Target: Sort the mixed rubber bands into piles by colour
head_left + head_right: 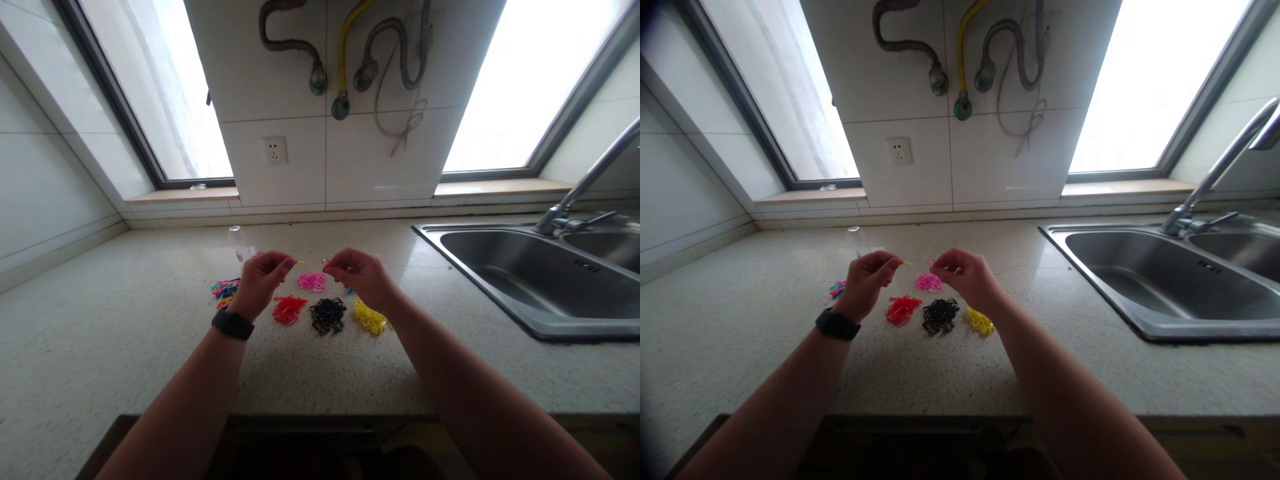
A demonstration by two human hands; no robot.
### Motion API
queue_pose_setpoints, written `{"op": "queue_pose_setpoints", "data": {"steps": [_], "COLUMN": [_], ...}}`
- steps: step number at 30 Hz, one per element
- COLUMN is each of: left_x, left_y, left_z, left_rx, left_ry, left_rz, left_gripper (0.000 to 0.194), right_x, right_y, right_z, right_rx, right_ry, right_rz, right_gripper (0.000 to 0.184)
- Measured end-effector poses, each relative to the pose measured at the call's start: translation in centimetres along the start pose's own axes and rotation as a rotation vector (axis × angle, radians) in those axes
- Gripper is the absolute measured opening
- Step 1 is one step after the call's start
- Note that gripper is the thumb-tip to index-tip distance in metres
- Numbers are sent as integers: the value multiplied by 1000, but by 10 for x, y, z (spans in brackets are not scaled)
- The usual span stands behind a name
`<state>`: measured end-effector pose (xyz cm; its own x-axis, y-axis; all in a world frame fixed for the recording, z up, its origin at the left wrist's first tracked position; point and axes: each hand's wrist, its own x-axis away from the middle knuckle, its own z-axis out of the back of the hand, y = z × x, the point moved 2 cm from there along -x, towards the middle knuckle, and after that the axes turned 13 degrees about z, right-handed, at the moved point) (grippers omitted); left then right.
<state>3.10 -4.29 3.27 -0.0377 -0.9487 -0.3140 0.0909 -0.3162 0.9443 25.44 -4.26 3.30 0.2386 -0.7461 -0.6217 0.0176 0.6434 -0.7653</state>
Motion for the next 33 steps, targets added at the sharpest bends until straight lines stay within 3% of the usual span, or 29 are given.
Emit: {"op": "queue_pose_setpoints", "data": {"steps": [33], "left_x": [2], "left_y": [1], "left_z": [-2], "left_rx": [-4], "left_ry": [-81], "left_rz": [8], "left_gripper": [18], "right_x": [2], "right_y": [-6], "right_z": [2], "right_rx": [93], "right_ry": [37], "right_rz": [114], "right_gripper": [17]}}
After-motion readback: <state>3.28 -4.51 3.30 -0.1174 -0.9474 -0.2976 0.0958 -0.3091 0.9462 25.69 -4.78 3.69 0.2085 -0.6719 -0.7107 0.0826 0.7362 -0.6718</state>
